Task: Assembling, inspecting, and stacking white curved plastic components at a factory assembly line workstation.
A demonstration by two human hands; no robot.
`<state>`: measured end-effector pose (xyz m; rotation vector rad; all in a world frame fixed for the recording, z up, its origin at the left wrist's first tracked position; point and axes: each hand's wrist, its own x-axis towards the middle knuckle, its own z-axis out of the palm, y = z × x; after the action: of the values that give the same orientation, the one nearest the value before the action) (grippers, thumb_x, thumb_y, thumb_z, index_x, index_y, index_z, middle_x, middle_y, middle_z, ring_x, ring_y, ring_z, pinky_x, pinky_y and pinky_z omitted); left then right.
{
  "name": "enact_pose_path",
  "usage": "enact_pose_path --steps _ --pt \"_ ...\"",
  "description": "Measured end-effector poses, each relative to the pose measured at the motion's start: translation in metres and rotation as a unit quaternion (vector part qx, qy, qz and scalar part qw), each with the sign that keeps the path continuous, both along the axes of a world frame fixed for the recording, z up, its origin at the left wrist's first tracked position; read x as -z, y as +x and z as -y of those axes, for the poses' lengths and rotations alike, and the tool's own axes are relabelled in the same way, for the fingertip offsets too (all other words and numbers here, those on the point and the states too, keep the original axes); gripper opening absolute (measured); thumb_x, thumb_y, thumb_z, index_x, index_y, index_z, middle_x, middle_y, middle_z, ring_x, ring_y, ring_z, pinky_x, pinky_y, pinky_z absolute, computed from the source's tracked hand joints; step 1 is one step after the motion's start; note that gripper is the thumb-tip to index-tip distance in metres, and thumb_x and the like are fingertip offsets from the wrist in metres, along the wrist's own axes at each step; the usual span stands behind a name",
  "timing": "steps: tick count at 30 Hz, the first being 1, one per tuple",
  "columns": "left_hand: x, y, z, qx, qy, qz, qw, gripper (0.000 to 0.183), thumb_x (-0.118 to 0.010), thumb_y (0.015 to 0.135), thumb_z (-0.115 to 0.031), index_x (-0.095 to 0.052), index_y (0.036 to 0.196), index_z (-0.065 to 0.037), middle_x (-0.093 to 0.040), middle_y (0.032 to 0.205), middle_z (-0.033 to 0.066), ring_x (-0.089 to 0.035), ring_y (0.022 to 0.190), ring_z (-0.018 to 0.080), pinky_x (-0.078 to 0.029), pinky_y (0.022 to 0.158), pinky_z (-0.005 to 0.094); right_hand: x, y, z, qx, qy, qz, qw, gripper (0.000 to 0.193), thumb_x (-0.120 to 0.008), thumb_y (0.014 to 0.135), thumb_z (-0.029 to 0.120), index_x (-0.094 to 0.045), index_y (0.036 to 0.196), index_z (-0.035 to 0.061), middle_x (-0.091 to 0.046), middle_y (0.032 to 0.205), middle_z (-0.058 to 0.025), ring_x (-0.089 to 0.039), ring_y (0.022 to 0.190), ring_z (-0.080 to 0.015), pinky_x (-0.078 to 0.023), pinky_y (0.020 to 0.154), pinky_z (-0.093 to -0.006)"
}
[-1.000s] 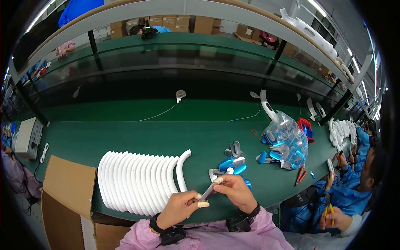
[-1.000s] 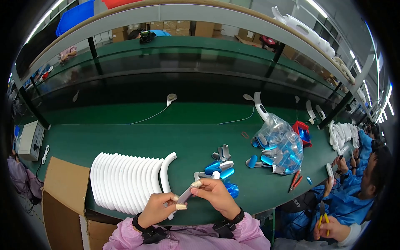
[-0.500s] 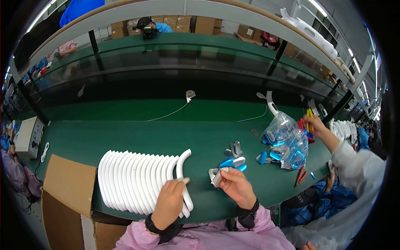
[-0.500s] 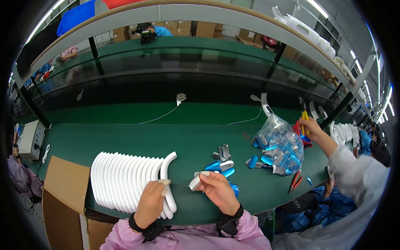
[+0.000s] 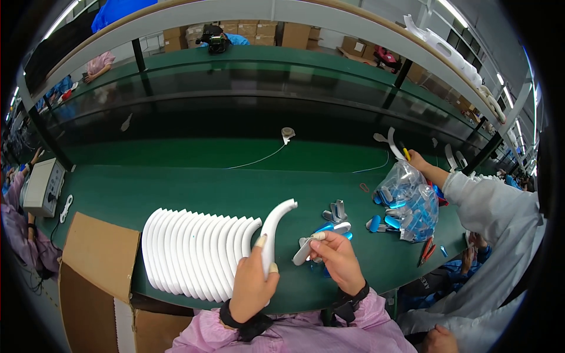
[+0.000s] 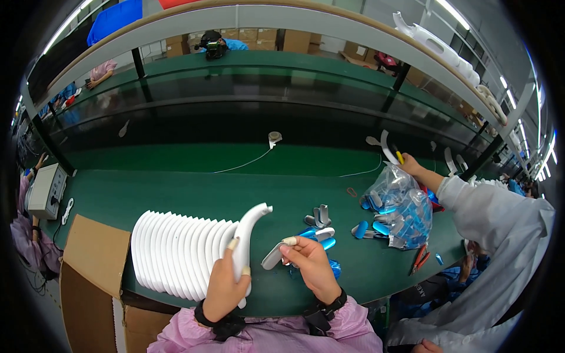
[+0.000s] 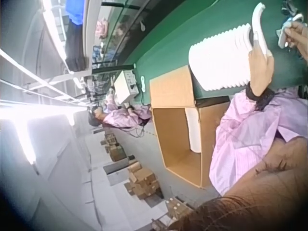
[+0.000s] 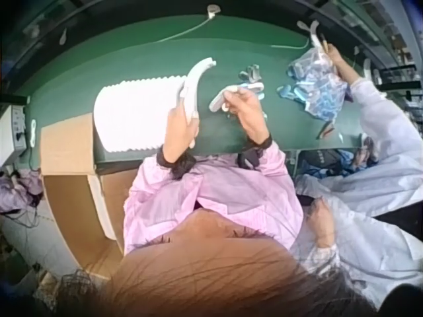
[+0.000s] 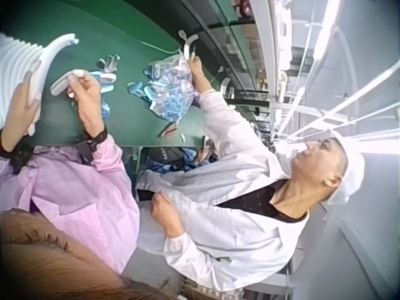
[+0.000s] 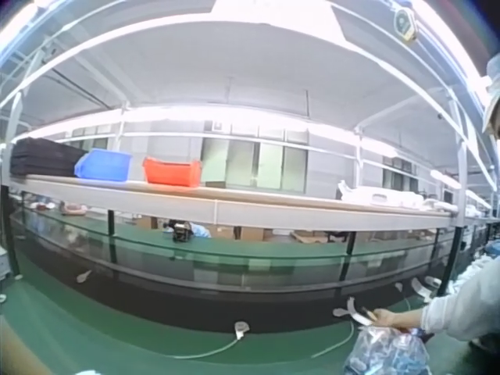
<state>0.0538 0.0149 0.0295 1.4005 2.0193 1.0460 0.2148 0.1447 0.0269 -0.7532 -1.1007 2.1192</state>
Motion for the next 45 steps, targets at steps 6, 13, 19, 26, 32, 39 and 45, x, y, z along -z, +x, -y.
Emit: enact_pose_path --steps 6,13,19,26,32,39,45 --pt "-0.007 -0.030 0.014 0.100 0.057 0.501 0.858 0.078 -0.042 0.083 0.009 -0.003 0.149 -0.005 -0.043 0.138 0.0196 -0.044 0.125 0.0206 -0.032 0.104 0.0317 -0.020 -0.017 0.013 -0.030 0.154 0.050 0.986 0.016 -0.064 0.089 0.008 -0.063 0.103 -0.0012 -0.064 0.089 -0.0013 -0.057 0.080 -0.0048 -0.044 0.068 -0.0195" --pt "-0.005 -0.033 0.022 0.164 0.044 0.605 0.778 0.090 -0.042 0.074 0.013 0.001 0.150 -0.009 -0.042 0.139 0.0174 -0.044 0.127 0.0202 -0.032 0.104 0.0312 -0.023 -0.032 0.021 -0.097 0.291 0.093 0.947 0.015 -0.067 0.087 0.009 -0.065 0.099 0.0000 -0.057 0.075 0.0027 -0.046 0.065 -0.0043 -0.039 0.059 -0.0211" --pt "-0.006 -0.027 0.020 0.172 0.055 0.604 0.776 0.094 -0.054 0.075 0.013 -0.002 0.150 -0.008 -0.041 0.139 0.0180 -0.042 0.128 0.0220 -0.037 0.102 0.0334 -0.032 -0.030 0.026 -0.086 0.427 0.167 0.885 0.017 -0.068 0.082 0.008 -0.066 0.098 0.0017 -0.055 0.070 -0.0039 -0.048 0.062 -0.0118 -0.039 0.056 -0.0256" --pt "0.001 -0.014 0.017 0.100 0.049 0.567 0.816 0.082 -0.056 0.086 0.010 -0.006 0.148 -0.007 -0.048 0.132 0.0188 -0.052 0.118 0.0193 -0.043 0.097 0.0322 -0.019 -0.037 0.031 0.028 0.634 0.197 0.747 0.020 -0.072 0.076 0.008 -0.066 0.093 0.0014 -0.058 0.076 -0.0089 -0.054 0.067 -0.0220 -0.042 0.057 -0.0320" --pt "-0.002 -0.011 0.014 0.097 0.060 0.573 0.812 0.078 -0.055 0.087 0.009 -0.010 0.148 -0.006 -0.050 0.131 0.0178 -0.052 0.117 0.0193 -0.044 0.096 0.0317 -0.013 -0.033 0.036 0.037 0.524 0.185 0.831 0.024 -0.074 0.073 0.003 -0.068 0.096 0.0022 -0.058 0.079 -0.0074 -0.055 0.068 -0.0190 -0.043 0.057 -0.0289" --pt "0.003 -0.011 0.013 0.095 0.082 0.562 0.818 0.075 -0.054 0.087 0.009 -0.012 0.147 -0.006 -0.050 0.130 0.0171 -0.052 0.117 0.0189 -0.042 0.097 0.0319 -0.010 -0.048 0.040 0.259 0.503 0.162 0.808 0.043 -0.075 0.074 0.007 -0.058 0.112 -0.0032 -0.060 0.088 -0.0080 -0.058 0.072 -0.0185 -0.043 0.057 -0.0277" --pt "0.005 -0.012 0.010 0.130 0.060 0.489 0.861 0.076 -0.052 0.085 0.008 -0.012 0.148 -0.005 -0.050 0.126 0.0135 -0.049 0.116 0.0160 -0.039 0.097 0.0294 -0.001 -0.030 0.017 -0.051 0.082 0.058 0.994 0.039 -0.075 0.079 0.005 -0.056 0.111 -0.0045 -0.066 0.097 -0.0072 -0.062 0.078 -0.0080 -0.048 0.067 -0.0196"
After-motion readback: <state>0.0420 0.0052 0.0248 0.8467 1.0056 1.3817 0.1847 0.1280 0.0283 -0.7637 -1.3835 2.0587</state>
